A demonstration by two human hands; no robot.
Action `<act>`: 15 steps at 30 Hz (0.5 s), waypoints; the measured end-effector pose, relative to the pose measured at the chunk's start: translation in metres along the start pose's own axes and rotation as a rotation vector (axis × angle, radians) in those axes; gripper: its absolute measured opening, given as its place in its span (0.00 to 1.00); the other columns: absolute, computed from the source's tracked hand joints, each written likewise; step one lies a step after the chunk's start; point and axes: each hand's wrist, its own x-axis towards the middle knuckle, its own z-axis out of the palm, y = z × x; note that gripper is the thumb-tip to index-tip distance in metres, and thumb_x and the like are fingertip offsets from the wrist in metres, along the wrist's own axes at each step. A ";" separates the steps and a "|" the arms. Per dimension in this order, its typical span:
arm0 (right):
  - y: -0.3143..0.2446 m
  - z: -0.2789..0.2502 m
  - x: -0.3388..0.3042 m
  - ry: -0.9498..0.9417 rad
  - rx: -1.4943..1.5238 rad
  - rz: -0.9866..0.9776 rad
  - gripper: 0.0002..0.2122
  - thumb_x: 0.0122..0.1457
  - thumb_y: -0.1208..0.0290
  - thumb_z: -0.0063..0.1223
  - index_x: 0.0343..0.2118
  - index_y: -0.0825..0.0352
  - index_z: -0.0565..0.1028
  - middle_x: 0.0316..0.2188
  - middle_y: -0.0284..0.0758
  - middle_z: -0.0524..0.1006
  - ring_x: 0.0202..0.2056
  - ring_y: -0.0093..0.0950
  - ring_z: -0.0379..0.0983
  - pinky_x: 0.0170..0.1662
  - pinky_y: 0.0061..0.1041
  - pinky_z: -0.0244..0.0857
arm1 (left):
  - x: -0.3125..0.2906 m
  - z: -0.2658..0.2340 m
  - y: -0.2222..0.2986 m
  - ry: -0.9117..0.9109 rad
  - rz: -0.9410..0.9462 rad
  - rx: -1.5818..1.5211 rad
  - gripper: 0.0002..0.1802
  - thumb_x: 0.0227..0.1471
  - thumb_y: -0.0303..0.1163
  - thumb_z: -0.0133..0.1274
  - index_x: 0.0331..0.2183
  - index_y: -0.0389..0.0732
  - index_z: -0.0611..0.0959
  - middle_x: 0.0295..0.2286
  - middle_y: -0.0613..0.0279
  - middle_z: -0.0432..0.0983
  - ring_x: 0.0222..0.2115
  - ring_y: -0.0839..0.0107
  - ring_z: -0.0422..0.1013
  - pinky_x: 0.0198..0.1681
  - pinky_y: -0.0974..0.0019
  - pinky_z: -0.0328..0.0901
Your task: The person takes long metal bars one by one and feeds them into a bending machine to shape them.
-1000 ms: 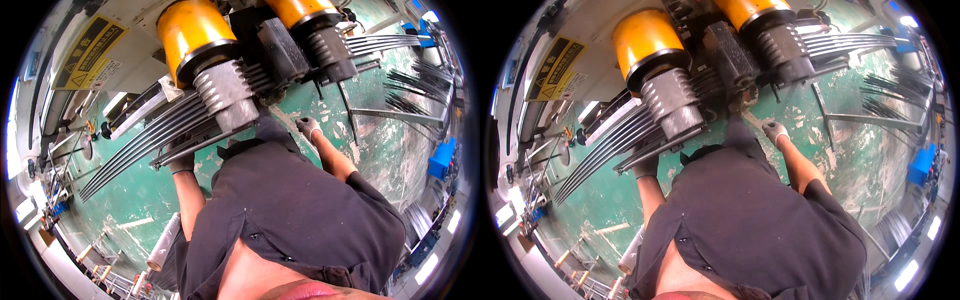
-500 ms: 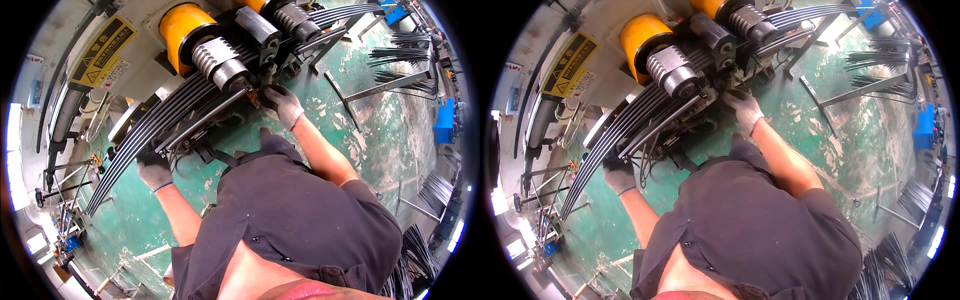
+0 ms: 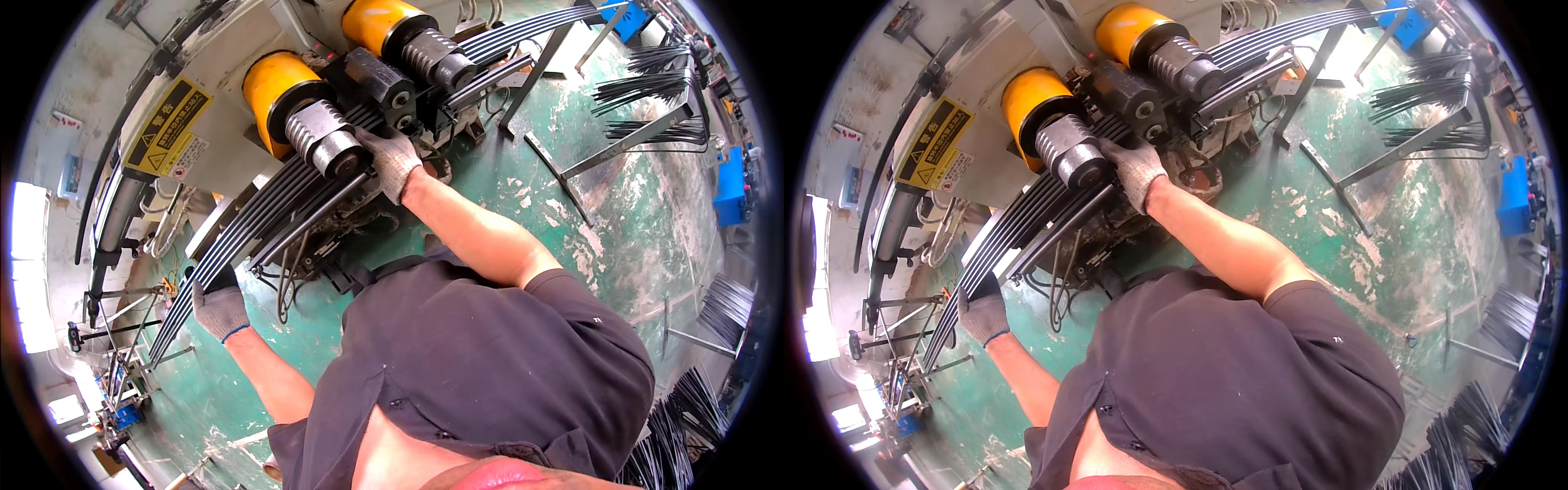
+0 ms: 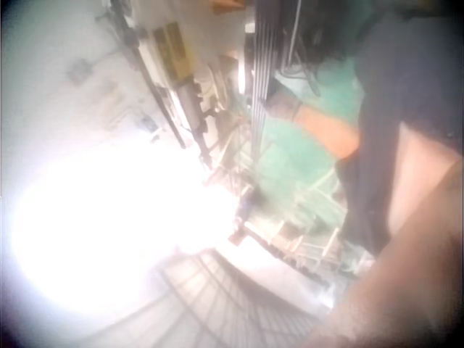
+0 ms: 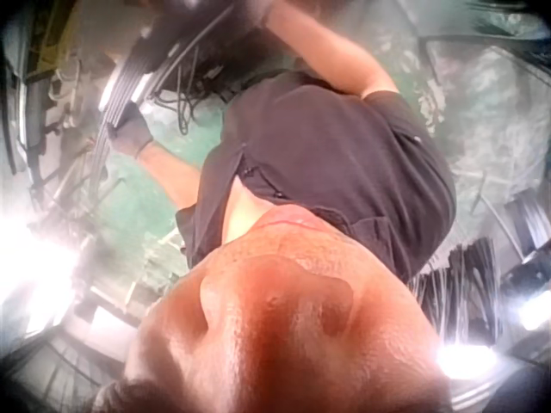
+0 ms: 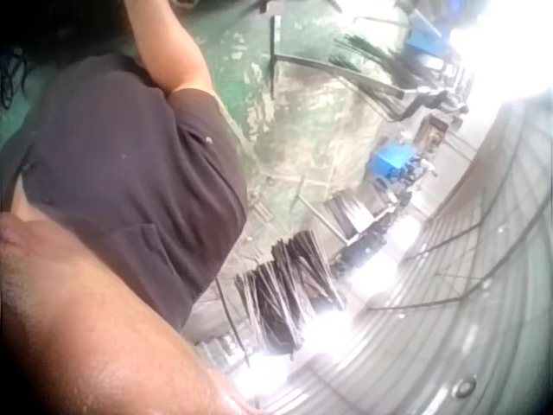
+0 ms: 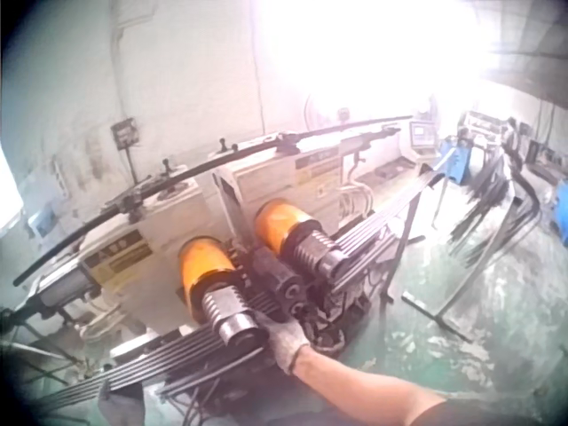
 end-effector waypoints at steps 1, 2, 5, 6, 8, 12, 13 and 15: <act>-0.001 0.003 -0.001 0.003 0.023 0.011 0.17 0.63 0.69 0.62 0.51 0.73 0.76 0.42 0.37 0.81 0.40 0.27 0.79 0.45 0.28 0.73 | -0.002 0.002 0.002 -0.018 0.051 0.080 0.25 0.64 0.34 0.44 0.55 0.24 0.75 0.55 0.39 0.74 0.57 0.49 0.70 0.66 0.48 0.61; -0.001 0.005 -0.002 0.006 0.045 0.023 0.17 0.63 0.69 0.62 0.50 0.74 0.76 0.41 0.38 0.81 0.39 0.28 0.79 0.44 0.28 0.74 | -0.004 0.003 0.006 -0.035 0.104 0.161 0.25 0.65 0.34 0.44 0.55 0.24 0.75 0.55 0.39 0.75 0.57 0.49 0.71 0.66 0.48 0.61; 0.000 0.006 0.001 0.050 0.083 0.075 0.16 0.62 0.69 0.62 0.47 0.75 0.76 0.39 0.38 0.81 0.36 0.28 0.79 0.41 0.30 0.75 | -0.021 0.052 0.016 0.046 0.384 0.699 0.27 0.69 0.38 0.45 0.54 0.21 0.75 0.54 0.40 0.75 0.55 0.53 0.72 0.65 0.53 0.63; 0.001 0.005 0.005 0.045 0.098 0.089 0.15 0.62 0.69 0.61 0.47 0.75 0.76 0.39 0.38 0.81 0.36 0.29 0.79 0.40 0.30 0.75 | -0.022 0.071 0.023 0.037 0.403 0.698 0.27 0.69 0.39 0.45 0.53 0.21 0.75 0.53 0.40 0.76 0.55 0.54 0.73 0.64 0.54 0.64; 0.002 0.007 0.010 0.082 0.164 0.102 0.15 0.62 0.68 0.61 0.46 0.74 0.76 0.38 0.38 0.81 0.35 0.29 0.80 0.38 0.31 0.75 | -0.021 0.099 0.039 0.005 0.410 0.613 0.28 0.70 0.40 0.46 0.53 0.20 0.76 0.52 0.40 0.76 0.54 0.56 0.73 0.62 0.57 0.66; 0.000 0.009 0.011 0.071 0.206 0.112 0.15 0.64 0.66 0.60 0.46 0.72 0.77 0.38 0.38 0.81 0.35 0.31 0.81 0.36 0.33 0.76 | -0.013 0.135 0.067 0.056 0.637 0.984 0.20 0.69 0.28 0.46 0.55 0.24 0.76 0.51 0.43 0.77 0.50 0.60 0.76 0.60 0.62 0.68; 0.002 0.009 0.013 0.056 0.209 0.127 0.15 0.64 0.66 0.60 0.46 0.72 0.77 0.38 0.38 0.81 0.35 0.31 0.81 0.37 0.33 0.76 | -0.022 0.151 0.069 0.103 0.788 1.207 0.19 0.68 0.26 0.45 0.56 0.25 0.76 0.51 0.43 0.77 0.49 0.60 0.76 0.60 0.63 0.68; 0.003 0.011 0.013 0.034 0.218 0.151 0.14 0.64 0.66 0.60 0.47 0.70 0.77 0.39 0.38 0.81 0.36 0.31 0.81 0.37 0.33 0.77 | -0.028 0.187 0.086 0.140 0.846 1.208 0.20 0.66 0.21 0.44 0.58 0.28 0.76 0.51 0.46 0.78 0.48 0.62 0.77 0.60 0.64 0.67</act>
